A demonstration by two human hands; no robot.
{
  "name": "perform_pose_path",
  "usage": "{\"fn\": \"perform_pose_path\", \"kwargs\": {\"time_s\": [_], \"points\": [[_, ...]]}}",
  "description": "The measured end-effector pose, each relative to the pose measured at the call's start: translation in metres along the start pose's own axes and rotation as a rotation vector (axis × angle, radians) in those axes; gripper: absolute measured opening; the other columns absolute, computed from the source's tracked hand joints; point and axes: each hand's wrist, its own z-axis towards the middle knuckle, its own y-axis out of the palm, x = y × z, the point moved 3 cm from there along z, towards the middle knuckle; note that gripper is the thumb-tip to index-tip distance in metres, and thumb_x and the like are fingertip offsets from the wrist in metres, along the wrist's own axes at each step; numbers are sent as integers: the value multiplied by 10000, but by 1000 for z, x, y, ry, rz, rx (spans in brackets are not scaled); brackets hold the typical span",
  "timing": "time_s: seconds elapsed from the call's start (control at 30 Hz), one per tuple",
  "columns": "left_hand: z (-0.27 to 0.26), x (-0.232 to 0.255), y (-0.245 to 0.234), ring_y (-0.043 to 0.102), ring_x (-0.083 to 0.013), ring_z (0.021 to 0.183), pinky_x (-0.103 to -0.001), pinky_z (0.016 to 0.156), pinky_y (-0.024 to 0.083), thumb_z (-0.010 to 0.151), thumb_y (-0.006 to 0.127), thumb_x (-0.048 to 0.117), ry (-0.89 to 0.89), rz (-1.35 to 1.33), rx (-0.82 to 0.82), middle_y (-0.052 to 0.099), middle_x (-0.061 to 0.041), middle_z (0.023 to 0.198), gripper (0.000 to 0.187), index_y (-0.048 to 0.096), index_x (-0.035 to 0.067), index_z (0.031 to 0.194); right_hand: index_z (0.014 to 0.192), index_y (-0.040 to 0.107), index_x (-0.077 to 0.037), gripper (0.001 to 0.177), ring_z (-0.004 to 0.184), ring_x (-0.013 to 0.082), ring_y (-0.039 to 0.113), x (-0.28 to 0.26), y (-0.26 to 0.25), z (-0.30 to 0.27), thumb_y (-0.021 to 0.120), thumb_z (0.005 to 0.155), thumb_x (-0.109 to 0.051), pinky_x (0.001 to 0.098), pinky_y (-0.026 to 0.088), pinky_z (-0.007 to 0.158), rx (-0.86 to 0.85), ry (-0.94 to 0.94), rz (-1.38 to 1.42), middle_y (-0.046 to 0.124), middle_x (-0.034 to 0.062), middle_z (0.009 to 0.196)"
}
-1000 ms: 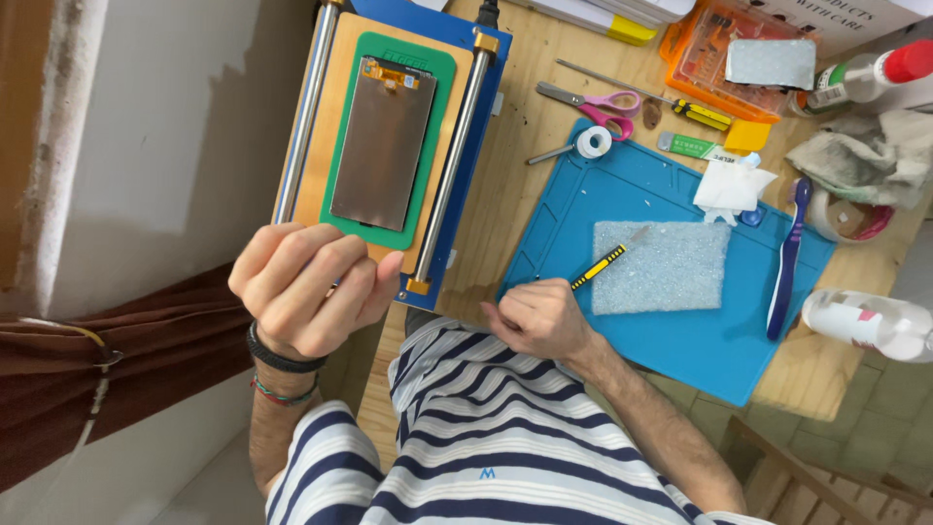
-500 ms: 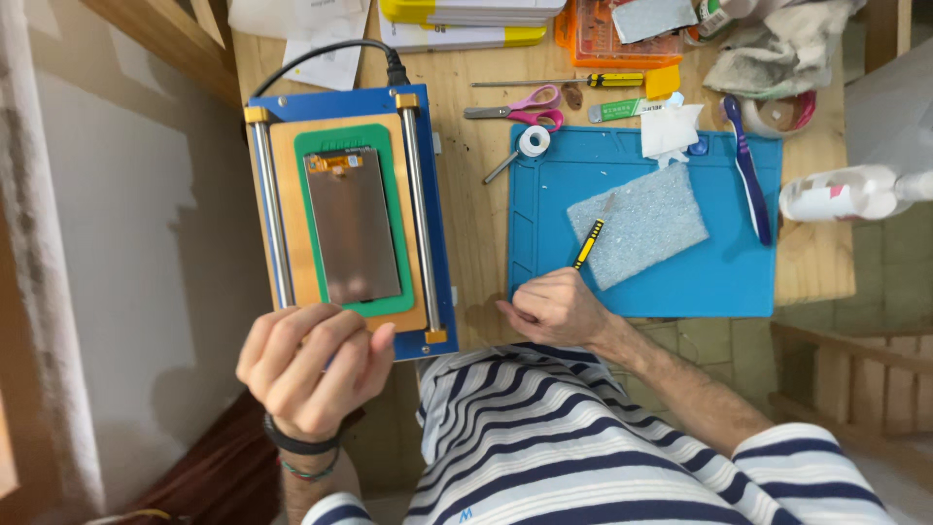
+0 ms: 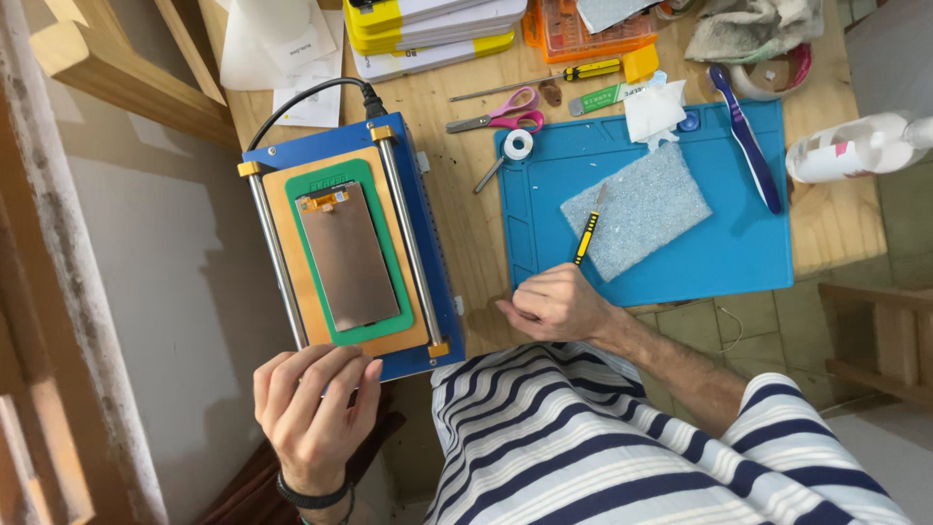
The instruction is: The person cleans a wooden jig with a wipe, places a green silicone mat on it, and positions a smartphone screen on the mat. They then use a metal spatula to press the screen edges and smooth the surface, ensuring proper alignment and adhesion.
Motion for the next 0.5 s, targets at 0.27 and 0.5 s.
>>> {"fn": "perform_pose_path", "kwargs": {"time_s": [0.27,0.5], "points": [[-14,40,21,718,-272,854,-419,815,491,1043,778,133,-93,102,44,787,-27,893,230,733,101,819,655,398,-106,529,457,187,309,5,-4,-4,761,1036,-50,353,232,444,-67,-73,229,334,20,568],[-11,52,32,720,-274,842,-417,808,480,1047,793,123,-118,130,90,790,-48,871,258,742,63,802,658,393,-109,535,463,187,318,7,-9,-8,764,1041,-63,354,238,451,-53,-76,275,335,22,569]]}}
